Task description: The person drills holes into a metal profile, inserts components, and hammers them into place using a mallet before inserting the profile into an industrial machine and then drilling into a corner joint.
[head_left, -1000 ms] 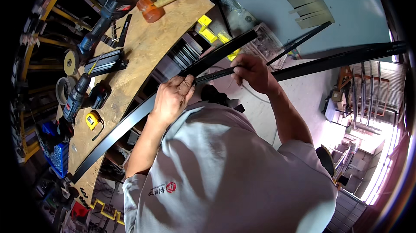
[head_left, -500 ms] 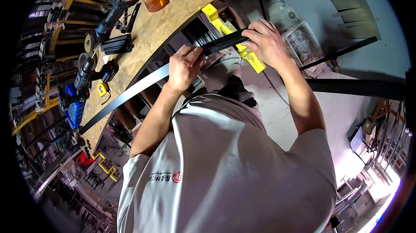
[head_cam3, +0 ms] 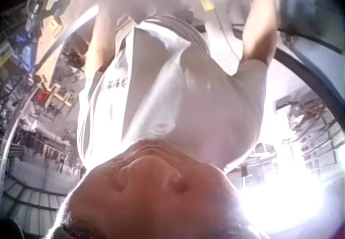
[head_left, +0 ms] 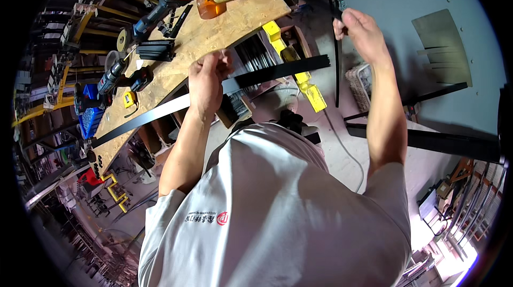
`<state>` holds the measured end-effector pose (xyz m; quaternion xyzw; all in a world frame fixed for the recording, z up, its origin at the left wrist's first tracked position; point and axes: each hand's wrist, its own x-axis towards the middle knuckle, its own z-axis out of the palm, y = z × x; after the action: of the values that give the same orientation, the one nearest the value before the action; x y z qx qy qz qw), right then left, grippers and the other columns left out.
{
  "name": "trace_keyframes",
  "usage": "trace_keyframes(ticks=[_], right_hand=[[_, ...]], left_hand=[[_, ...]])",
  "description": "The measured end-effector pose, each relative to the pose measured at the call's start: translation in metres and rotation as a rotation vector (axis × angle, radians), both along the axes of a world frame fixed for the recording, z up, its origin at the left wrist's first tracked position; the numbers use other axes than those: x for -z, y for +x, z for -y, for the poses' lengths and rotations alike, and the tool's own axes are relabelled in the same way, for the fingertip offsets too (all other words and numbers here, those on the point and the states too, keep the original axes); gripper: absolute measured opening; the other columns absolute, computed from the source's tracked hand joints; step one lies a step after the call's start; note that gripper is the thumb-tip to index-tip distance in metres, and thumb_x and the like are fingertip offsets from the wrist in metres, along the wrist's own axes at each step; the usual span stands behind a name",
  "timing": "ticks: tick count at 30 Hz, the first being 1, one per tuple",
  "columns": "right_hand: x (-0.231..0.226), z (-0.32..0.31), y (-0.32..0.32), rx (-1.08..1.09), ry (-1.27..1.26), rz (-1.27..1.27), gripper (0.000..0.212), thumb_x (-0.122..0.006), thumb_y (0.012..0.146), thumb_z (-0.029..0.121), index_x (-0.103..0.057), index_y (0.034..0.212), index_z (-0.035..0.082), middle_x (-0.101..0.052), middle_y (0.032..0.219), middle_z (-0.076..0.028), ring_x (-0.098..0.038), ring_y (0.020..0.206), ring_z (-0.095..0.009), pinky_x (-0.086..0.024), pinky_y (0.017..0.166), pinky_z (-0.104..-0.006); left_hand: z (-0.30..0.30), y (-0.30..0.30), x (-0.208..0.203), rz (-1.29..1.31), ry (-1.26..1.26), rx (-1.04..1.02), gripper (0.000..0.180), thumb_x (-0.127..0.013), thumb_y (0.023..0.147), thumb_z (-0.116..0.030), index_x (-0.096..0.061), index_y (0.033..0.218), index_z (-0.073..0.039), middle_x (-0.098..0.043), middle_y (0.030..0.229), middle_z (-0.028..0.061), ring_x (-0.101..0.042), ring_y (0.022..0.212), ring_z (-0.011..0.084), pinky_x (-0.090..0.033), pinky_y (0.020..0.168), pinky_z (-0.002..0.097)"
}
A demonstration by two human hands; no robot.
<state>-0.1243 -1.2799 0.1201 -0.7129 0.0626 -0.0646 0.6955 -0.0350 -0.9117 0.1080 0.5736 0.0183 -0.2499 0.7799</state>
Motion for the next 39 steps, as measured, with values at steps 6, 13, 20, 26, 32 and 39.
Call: trace_keyframes(ticks=[6, 13, 20, 26, 32, 39], right_hand=[[0.104, 0.025, 0.07, -0.067, -0.143, -0.488, 0.029, -0.065, 0.106, 0.029, -0.068, 0.091, 0.005, -0.065, 0.083, -0.004, -0.059, 0.075, -0.015, -0.05, 0.073, -0.0317], [0.123, 0.028, 0.088, -0.051, 0.355, -0.411, 0.03, -0.068, 0.103, 0.032, -0.071, 0.092, 0.005, -0.068, 0.083, -0.001, -0.058, 0.073, -0.01, -0.049, 0.069, -0.0293], [0.076, -0.003, 0.088, -0.024, -0.298, -0.326, 0.037, -0.072, 0.099, 0.035, -0.072, 0.084, 0.001, -0.066, 0.071, -0.003, -0.056, 0.068, -0.013, -0.045, 0.065, -0.0286], [-0.019, -0.076, 0.027, -0.209, -0.78, 0.458, 0.022, -0.079, 0.088, 0.016, -0.068, 0.093, -0.002, -0.065, 0.09, -0.013, -0.061, 0.081, -0.032, -0.051, 0.074, -0.0376], [0.005, -0.088, -0.014, -0.113, -0.796, 0.38, 0.022, -0.082, 0.086, 0.013, -0.07, 0.098, -0.002, -0.067, 0.094, -0.013, -0.063, 0.082, -0.03, -0.054, 0.073, -0.0386], [0.008, -0.105, -0.036, -0.274, -0.369, -0.268, 0.021, -0.079, 0.089, 0.01, -0.07, 0.103, -0.002, -0.07, 0.09, -0.01, -0.067, 0.076, -0.026, -0.053, 0.071, -0.0368]], left_hand=[[-0.032, -0.02, 0.002, 0.041, 0.062, 0.062, 0.025, -0.059, 0.103, -0.015, -0.072, 0.108, 0.006, -0.07, 0.09, 0.0073, -0.063, 0.08, 0.0142, -0.053, 0.076, 0.0292], [-0.062, -0.018, -0.003, 0.084, 0.062, 0.026, 0.021, -0.057, 0.101, -0.01, -0.071, 0.103, 0.007, -0.068, 0.088, 0.0065, -0.061, 0.079, 0.0144, -0.051, 0.076, 0.0286], [-0.051, 0.0, -0.016, 0.441, 0.335, 0.084, 0.017, -0.065, 0.099, -0.006, -0.067, 0.111, 0.007, -0.067, 0.094, 0.0075, -0.061, 0.082, 0.0132, -0.049, 0.072, 0.0255], [-0.025, 0.038, -0.055, 1.153, 0.738, 0.508, 0.051, -0.076, 0.094, -0.027, -0.061, 0.128, 0.008, -0.067, 0.108, 0.0194, -0.065, 0.093, 0.0327, -0.053, 0.086, 0.0422], [-0.032, 0.018, -0.006, 0.305, 0.303, 0.689, 0.023, -0.075, 0.098, -0.014, -0.073, 0.103, 0.009, -0.071, 0.093, 0.0069, -0.058, 0.082, 0.0099, -0.051, 0.075, 0.0287], [-0.034, 0.002, 0.028, 1.302, 0.594, 0.615, 0.042, -0.082, 0.077, -0.005, -0.068, 0.116, 0.001, -0.062, 0.083, 0.0142, -0.064, 0.072, 0.0363, -0.053, 0.063, 0.0448]])
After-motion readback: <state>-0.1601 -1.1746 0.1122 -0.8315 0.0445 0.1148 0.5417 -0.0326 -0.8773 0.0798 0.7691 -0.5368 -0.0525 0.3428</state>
